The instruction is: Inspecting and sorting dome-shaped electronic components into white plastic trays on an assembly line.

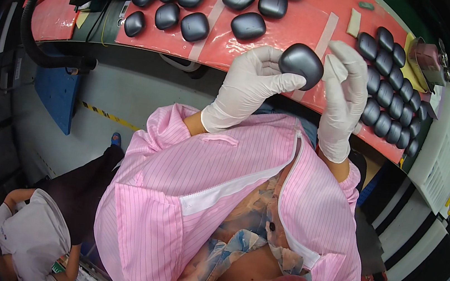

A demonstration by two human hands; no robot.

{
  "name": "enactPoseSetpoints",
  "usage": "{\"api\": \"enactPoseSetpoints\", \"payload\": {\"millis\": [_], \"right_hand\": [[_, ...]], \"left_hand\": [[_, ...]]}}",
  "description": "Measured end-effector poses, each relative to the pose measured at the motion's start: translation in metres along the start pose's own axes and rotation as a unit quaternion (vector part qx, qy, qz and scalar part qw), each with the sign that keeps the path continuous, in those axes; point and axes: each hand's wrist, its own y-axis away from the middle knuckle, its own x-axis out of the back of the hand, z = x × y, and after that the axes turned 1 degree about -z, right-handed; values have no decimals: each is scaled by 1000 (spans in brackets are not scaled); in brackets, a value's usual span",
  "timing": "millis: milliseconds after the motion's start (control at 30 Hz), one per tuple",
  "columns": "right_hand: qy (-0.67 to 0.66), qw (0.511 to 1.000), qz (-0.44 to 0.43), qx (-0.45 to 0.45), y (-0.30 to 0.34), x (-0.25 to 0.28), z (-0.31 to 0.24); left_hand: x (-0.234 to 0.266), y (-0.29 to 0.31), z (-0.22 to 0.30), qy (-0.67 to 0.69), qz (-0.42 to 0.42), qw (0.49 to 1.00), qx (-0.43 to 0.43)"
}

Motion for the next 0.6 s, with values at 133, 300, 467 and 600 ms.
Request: {"api": "enactPoseSetpoints", "payload": {"millis": [133,300,467,600], "right_hand": [[14,993,-10,-116,6,1,-1],[105,994,-14,-3,25,-6,10],[147,987,-70,-8,26,-10,6],[299,936,-139,122,12,-13,9]], "left_hand": [[-3,18,-19,-39,-49,998,-13],[1,21,-23,165,-103,978,72],[28,16,-15,144,-155,964,163],[62,33,-3,131,-159,961,183]]}}
